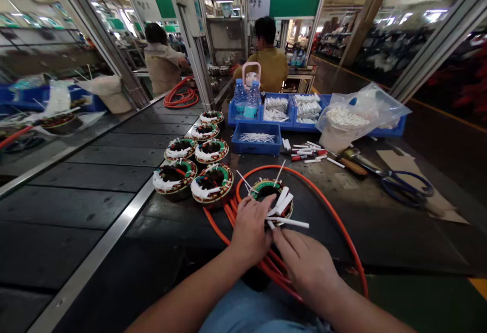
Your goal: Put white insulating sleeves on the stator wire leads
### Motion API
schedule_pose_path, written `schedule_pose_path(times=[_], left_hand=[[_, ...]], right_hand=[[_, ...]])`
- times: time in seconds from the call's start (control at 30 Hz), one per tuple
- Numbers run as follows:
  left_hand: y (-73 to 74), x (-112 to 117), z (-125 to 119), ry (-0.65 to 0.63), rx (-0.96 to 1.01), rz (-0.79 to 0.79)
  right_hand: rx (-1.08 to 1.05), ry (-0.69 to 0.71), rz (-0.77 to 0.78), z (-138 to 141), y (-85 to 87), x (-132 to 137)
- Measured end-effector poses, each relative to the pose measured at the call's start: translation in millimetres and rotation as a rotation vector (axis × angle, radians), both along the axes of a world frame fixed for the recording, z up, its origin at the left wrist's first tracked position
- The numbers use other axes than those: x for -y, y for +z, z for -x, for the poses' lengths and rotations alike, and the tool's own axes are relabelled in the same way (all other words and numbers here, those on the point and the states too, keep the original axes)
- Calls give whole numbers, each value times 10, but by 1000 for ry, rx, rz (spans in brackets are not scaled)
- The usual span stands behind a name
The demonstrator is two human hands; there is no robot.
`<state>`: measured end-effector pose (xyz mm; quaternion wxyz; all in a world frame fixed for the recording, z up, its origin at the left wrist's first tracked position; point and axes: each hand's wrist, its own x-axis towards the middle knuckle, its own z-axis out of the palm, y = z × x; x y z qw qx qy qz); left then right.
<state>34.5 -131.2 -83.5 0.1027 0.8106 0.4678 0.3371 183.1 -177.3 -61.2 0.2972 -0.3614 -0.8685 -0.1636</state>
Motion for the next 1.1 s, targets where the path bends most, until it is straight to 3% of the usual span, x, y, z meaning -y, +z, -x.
schedule_pose_path(times=[0.17, 0.4, 0.6, 0.67, 0.77, 0.83, 0.93, 1.1], left_hand=[[39, -34, 24, -2, 58, 50], [244, -65, 161, -160, 55, 230], [316, -121, 32, 24, 27, 315], [346, -133, -33, 55, -16, 332], [371, -131, -134, 112, -65, 298], [356, -117, -187, 142, -75, 265], [302, -102, -184, 114, -25, 233], [301, -216, 78, -126, 18, 257]], right_hand=[[2, 26, -32, 4, -30, -112], [-175, -51, 131, -234, -180, -230], [-128, -97, 246, -327, -199, -322], [-134, -84, 204, -386, -206, -272], [-312, -160, 133, -472, -210, -223], [-444, -163, 223, -506, -209, -235], [-565, -3, 460, -502, -234, -254], [-881, 84, 726, -367, -335, -174]])
